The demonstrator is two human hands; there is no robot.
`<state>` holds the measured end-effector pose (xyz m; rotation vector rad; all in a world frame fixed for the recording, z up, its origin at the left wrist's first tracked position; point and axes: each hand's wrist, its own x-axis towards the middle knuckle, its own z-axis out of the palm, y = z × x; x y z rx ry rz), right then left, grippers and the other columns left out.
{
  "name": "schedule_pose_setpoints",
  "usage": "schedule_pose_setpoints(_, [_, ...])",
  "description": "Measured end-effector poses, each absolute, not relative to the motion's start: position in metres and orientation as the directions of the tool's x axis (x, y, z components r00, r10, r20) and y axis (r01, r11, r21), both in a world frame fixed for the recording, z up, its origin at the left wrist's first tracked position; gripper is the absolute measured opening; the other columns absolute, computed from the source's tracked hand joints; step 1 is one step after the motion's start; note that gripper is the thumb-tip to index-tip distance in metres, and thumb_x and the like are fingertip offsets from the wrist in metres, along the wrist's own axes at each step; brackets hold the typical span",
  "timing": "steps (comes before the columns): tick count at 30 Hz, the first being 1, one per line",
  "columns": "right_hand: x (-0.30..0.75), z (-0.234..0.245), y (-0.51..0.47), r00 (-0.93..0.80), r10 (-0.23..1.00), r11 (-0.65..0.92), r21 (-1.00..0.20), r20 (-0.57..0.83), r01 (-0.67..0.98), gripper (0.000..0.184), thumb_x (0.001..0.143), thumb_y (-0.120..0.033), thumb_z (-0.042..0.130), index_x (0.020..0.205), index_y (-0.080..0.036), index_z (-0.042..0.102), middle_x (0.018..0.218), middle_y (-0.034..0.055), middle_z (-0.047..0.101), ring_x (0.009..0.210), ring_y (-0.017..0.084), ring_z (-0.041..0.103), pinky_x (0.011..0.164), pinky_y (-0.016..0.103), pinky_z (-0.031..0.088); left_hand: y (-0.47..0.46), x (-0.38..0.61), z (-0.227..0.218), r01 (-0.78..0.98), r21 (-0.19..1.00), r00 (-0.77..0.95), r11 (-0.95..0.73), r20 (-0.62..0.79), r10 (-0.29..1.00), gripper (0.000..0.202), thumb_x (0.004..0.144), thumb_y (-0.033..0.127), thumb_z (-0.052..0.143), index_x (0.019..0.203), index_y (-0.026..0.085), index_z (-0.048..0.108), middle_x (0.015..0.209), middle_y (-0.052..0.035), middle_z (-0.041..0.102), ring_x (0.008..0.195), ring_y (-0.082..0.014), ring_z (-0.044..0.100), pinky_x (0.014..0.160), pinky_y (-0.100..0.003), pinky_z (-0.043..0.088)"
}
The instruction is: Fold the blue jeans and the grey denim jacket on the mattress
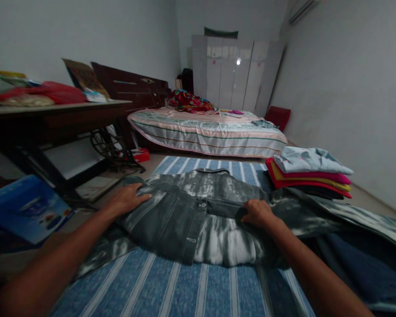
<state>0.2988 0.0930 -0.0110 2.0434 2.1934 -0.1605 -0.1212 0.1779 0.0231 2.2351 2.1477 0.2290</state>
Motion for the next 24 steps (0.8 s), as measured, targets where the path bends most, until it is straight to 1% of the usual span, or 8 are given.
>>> schedule_pose_setpoints(4, [0.303, -0.003, 0.092, -0.071, 0.987, 0.076, 0.030, -0.143, 0.997, 0.027, 0.074, -0.035, 0.066, 0.096, -0.022, 0.070, 0.101, 0.0090, 0.069, 0.102, 0.025, 0.062, 0.077, 0.029, 0.046, 0.161, -0.114, 0.029, 0.997, 0.082, -0.024, 0.001, 0.281, 0.959, 0.056, 0.078, 0.058, 0.046, 0.111, 0.015, 0.059, 0.133, -0.0211, 0.050, 0.120, -0.0408, 0.048, 0.084, -0.050, 0.047])
schedule_pose_setpoints(7, [0.306, -0.001, 0.086, -0.039, 0.993, 0.046, 0.060, -0.112, 0.997, 0.047, 0.070, -0.040, 0.069, 0.113, -0.020, 0.063, 0.116, 0.0114, 0.064, 0.106, 0.026, 0.060, 0.078, 0.030, 0.046, 0.156, -0.106, 0.039, 0.988, 0.126, -0.116, 0.091, 0.205, 0.972, 0.052, 0.080, 0.055, 0.045, 0.105, 0.013, 0.060, 0.125, -0.0221, 0.055, 0.111, -0.0371, 0.056, 0.080, -0.044, 0.049])
schedule_pose_setpoints(9, [0.306, 0.001, 0.082, -0.010, 0.992, 0.021, 0.085, -0.129, 0.996, 0.056, 0.068, -0.041, 0.072, 0.118, -0.019, 0.061, 0.113, 0.0129, 0.065, 0.101, 0.028, 0.063, 0.075, 0.032, 0.048, 0.157, -0.103, 0.044, 0.979, 0.139, -0.165, 0.148, 0.125, 0.978, 0.047, 0.079, 0.051, 0.048, 0.103, 0.013, 0.060, 0.118, -0.0223, 0.060, 0.106, -0.0358, 0.060, 0.078, -0.042, 0.050])
schedule_pose_setpoints(12, [0.302, 0.010, 0.075, -0.006, 0.988, 0.027, 0.128, -0.157, 0.991, 0.037, 0.069, -0.032, 0.070, 0.102, -0.017, 0.068, 0.101, 0.0141, 0.069, 0.093, 0.030, 0.066, 0.070, 0.033, 0.049, 0.156, -0.101, 0.051, 0.967, 0.190, -0.192, 0.172, 0.094, 0.977, 0.041, 0.073, 0.045, 0.055, 0.101, 0.015, 0.062, 0.110, -0.0198, 0.066, 0.105, -0.0362, 0.061, 0.078, -0.041, 0.050])
schedule_pose_setpoints(15, [0.298, 0.035, 0.053, -0.037, 0.992, 0.058, 0.172, -0.123, 0.983, 0.024, 0.075, -0.020, 0.059, 0.096, -0.016, 0.069, 0.101, 0.0165, 0.069, 0.094, 0.032, 0.066, 0.070, 0.034, 0.048, 0.143, -0.110, 0.063, 0.891, 0.438, -0.188, 0.124, 0.107, 0.976, 0.042, 0.064, 0.040, 0.064, 0.099, 0.017, 0.064, 0.103, -0.0137, 0.070, 0.100, -0.0322, 0.064, 0.078, -0.037, 0.051])
schedule_pose_setpoints(18, [0.303, 0.058, 0.001, -0.084, 0.994, 0.096, 0.205, -0.063, 0.974, 0.021, 0.077, -0.018, 0.055, 0.092, -0.018, 0.068, 0.092, 0.0150, 0.071, 0.090, 0.031, 0.067, 0.067, 0.034, 0.047, 0.112, -0.131, 0.076, 0.678, 0.734, -0.129, 0.029, 0.079, 0.988, 0.051, 0.058, 0.045, 0.069, 0.100, 0.018, 0.064, 0.088, -0.0069, 0.073, 0.089, -0.0270, 0.067, 0.076, -0.035, 0.052])
schedule_pose_setpoints(22, [0.314, 0.042, -0.103, -0.347, 0.928, 0.322, 0.172, 0.136, 0.931, 0.023, 0.073, -0.010, 0.050, 0.077, -0.029, 0.063, 0.061, 0.0012, 0.065, 0.053, 0.020, 0.063, 0.045, 0.026, 0.040, 0.047, -0.169, 0.075, 0.553, 0.832, 0.001, -0.040, 0.047, 0.999, 0.052, 0.057, 0.064, 0.067, 0.093, 0.028, 0.065, 0.085, 0.0020, 0.074, 0.084, -0.0217, 0.067, 0.080, -0.038, 0.051])
schedule_pose_setpoints(24, [0.314, 0.014, -0.150, -0.526, 0.828, 0.516, 0.105, 0.194, 0.850, 0.021, 0.071, -0.012, 0.053, 0.075, -0.032, 0.061, 0.060, -0.0024, 0.065, 0.048, 0.017, 0.061, 0.039, 0.023, 0.037, 0.015, -0.187, 0.064, 0.729, 0.683, -0.007, -0.044, 0.072, 0.997, 0.055, 0.052, 0.076, 0.059, 0.073, 0.025, 0.066, 0.080, 0.0027, 0.074, 0.079, -0.0213, 0.066, 0.076, -0.037, 0.052])
